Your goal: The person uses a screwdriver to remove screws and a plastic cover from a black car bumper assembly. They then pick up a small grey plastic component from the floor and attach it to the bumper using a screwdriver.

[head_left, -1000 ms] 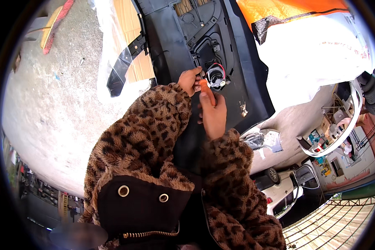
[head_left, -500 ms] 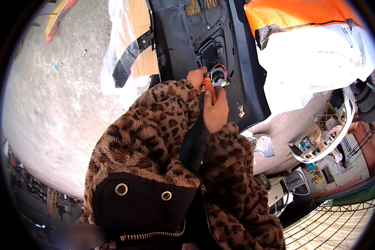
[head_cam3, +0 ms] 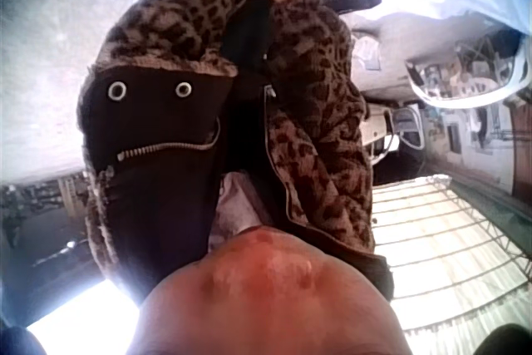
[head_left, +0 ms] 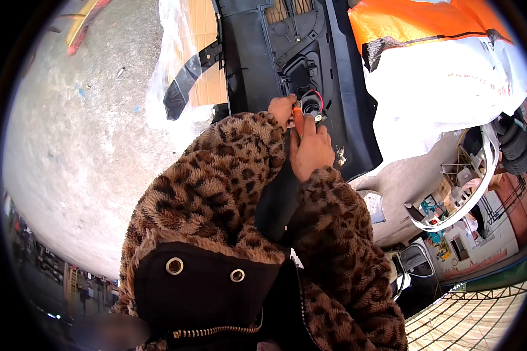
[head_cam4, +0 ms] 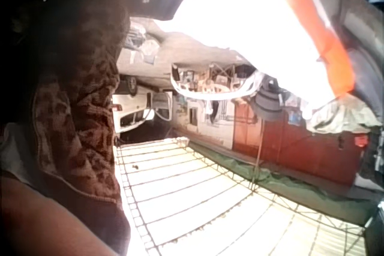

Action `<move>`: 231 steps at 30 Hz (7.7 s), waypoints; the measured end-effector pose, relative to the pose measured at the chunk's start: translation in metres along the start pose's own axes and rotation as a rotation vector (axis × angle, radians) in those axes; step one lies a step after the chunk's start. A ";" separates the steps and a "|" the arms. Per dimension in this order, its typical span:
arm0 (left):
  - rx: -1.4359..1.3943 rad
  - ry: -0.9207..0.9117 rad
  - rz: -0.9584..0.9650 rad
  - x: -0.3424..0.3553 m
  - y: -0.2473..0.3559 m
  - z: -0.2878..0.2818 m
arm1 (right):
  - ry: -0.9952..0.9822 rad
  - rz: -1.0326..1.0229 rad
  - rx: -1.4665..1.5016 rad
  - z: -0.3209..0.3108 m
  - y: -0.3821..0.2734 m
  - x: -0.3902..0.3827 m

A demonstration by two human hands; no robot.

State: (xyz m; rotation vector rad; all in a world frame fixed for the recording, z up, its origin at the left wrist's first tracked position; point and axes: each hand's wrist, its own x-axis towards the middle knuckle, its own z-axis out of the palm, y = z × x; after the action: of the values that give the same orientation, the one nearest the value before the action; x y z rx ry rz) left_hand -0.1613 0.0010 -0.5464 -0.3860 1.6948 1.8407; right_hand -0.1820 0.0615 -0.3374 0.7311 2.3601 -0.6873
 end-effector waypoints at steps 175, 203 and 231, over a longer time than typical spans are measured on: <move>-0.132 -0.188 -0.790 0.017 0.191 0.049 | 0.120 0.702 1.541 -0.064 0.008 0.054; -0.106 -0.556 -0.164 0.079 0.025 0.015 | 0.402 0.778 0.650 -0.045 0.002 0.059; -0.796 -0.095 -0.861 -0.198 0.068 0.010 | 0.071 0.195 0.386 -0.065 0.023 0.041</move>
State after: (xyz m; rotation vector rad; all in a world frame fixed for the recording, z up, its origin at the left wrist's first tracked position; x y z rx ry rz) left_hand -0.0467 -0.0355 -0.3753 -1.1148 0.4792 1.6919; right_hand -0.2190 0.1310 -0.3245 1.1502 2.2013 -1.0585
